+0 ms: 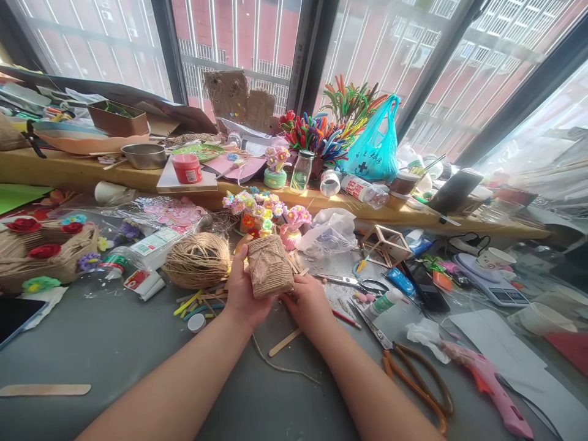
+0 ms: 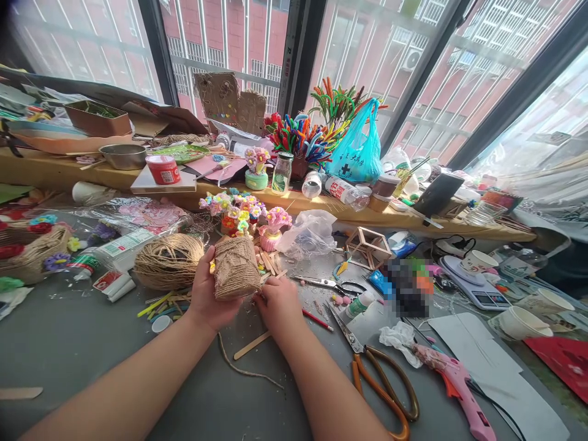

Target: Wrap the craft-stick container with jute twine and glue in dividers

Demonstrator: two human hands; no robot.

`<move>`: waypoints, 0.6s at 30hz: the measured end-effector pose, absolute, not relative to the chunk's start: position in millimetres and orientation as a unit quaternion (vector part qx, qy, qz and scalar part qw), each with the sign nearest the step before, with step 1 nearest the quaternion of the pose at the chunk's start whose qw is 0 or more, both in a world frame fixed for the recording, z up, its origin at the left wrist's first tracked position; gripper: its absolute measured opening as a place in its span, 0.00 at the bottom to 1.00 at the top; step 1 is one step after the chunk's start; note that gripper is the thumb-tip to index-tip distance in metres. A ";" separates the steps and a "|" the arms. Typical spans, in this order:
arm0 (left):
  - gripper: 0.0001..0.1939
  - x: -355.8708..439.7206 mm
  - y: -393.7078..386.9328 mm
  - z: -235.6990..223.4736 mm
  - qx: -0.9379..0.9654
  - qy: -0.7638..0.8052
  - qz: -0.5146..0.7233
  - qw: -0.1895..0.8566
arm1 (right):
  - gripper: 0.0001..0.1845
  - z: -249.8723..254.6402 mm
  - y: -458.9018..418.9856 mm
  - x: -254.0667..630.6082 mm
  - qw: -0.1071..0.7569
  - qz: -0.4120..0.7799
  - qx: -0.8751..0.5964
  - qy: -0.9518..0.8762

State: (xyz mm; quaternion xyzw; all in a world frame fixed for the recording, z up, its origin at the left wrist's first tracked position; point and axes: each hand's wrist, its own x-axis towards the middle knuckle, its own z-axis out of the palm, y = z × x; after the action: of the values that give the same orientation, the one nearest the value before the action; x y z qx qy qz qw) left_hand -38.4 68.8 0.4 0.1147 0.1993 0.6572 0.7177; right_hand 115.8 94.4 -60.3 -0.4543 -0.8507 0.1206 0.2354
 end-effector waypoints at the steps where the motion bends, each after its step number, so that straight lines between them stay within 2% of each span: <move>1: 0.26 -38.4 68.7 1.1 0.114 0.201 0.658 0.716 | 0.06 -59.3 93.1 115.3 0.243 0.123 -0.454 -0.848; 6: 0.27 -37.2 67.3 7.0 0.093 0.233 0.662 0.706 | 0.08 -48.4 90.9 129.0 0.312 0.138 -0.486 -0.805; 11: 0.25 -30.3 68.1 8.5 0.083 0.264 0.635 0.721 | 0.11 -2.7 88.6 152.2 0.380 0.155 -0.500 -0.762; 14: 0.22 -25.5 69.6 7.2 0.075 0.284 0.615 0.732 | 0.10 35.8 88.5 150.5 0.371 0.187 -0.440 -0.796; 18: 0.19 -22.9 69.5 4.3 0.071 0.295 0.583 0.753 | 0.08 71.4 98.0 136.2 0.302 0.190 -0.366 -0.859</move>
State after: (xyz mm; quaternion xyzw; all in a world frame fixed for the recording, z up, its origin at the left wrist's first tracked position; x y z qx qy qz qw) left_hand -22.9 69.5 4.3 0.0714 0.2952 0.5834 0.7532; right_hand 136.2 98.0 71.4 -0.3664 -0.8593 0.1897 0.3022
